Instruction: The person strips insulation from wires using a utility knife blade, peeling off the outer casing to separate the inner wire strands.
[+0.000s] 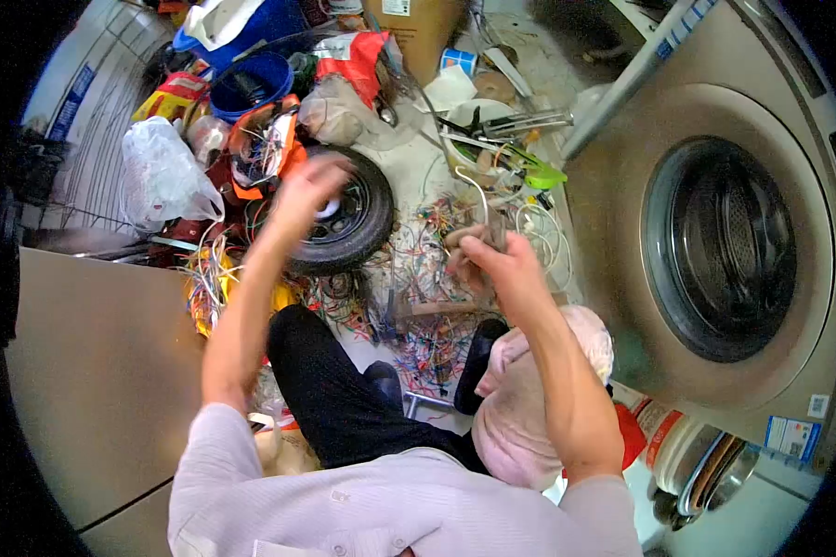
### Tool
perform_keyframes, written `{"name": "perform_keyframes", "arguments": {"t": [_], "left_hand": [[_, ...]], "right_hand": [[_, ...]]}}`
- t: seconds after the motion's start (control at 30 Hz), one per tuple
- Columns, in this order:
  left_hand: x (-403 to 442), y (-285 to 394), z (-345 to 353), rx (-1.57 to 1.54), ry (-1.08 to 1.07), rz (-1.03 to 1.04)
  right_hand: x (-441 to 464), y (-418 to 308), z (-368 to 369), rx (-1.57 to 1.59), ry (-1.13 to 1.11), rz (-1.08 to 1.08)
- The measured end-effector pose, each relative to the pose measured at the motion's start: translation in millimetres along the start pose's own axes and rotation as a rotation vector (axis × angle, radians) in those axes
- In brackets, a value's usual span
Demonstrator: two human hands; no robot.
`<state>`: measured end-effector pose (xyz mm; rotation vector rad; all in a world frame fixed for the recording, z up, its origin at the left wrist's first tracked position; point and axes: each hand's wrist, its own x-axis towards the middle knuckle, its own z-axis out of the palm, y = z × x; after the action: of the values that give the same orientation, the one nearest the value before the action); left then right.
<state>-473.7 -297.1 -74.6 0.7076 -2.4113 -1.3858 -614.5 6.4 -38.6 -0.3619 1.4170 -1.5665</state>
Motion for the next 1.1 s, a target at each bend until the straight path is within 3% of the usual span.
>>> {"name": "perform_keyframes", "arguments": {"t": [0.03,0.07,0.1,0.17,0.27,0.33,0.43,0.57,0.63,0.7,0.77,0.93,1.0,1.03,1.1], "left_hand": [[-17.0,-1.7,34.2,0.568,-0.054,0.604],[-41.1,43.1,65.1,-0.203,-0.230,0.038],[-53.9,40.4,97.8,-0.474,-0.291,0.063],[-81.0,47.5,134.0,-0.957,-0.391,-0.183],[-117.3,77.9,134.6,-1.029,-0.290,-0.310],[-137.8,86.2,131.2,-0.622,-0.198,-0.247],[-166.1,91.1,141.0,-0.588,-0.106,-0.231],[-205.2,101.2,151.0,-0.630,-0.060,-0.216],[-223.0,106.4,146.2,-0.690,-0.037,-0.366],[-243.8,102.0,148.9,-0.804,-0.019,-0.377],[-262.8,94.4,150.0,-1.016,-0.033,-0.502],[-249.3,107.7,138.0,-1.221,0.099,-0.491],[-239.9,109.8,137.5,-1.214,0.088,-0.418],[-235.1,111.4,140.4,-1.203,0.084,-0.391],[-227.9,113.5,151.0,-1.141,0.070,-0.371]], "right_hand": [[2.3,-0.5,3.0,-0.001,0.005,-0.002],[3.7,-1.3,6.4,0.011,-0.027,-0.007],[1.6,-1.8,10.4,0.016,-0.053,-0.011],[1.0,3.7,7.2,-0.010,-0.062,-0.050],[-4.1,1.5,5.6,-0.101,0.040,-0.082],[-6.3,6.9,3.7,-0.120,0.060,-0.092],[-13.9,1.3,-2.9,-0.114,0.100,-0.121],[-19.1,-5.9,-12.7,0.030,0.261,-0.260],[-20.6,-8.5,-19.4,-0.040,0.377,-0.302],[-16.9,-20.2,-36.1,0.007,0.557,-0.309],[-17.9,-26.5,-57.4,0.032,0.508,-0.406],[-42.2,-23.8,-43.4,-0.134,0.192,-0.253],[-59.9,-27.4,-23.4,-0.363,-0.114,0.048],[-61.3,-21.9,-16.7,-0.359,-0.122,0.047],[-60.1,-9.2,-4.9,-0.367,-0.347,0.122]]}}
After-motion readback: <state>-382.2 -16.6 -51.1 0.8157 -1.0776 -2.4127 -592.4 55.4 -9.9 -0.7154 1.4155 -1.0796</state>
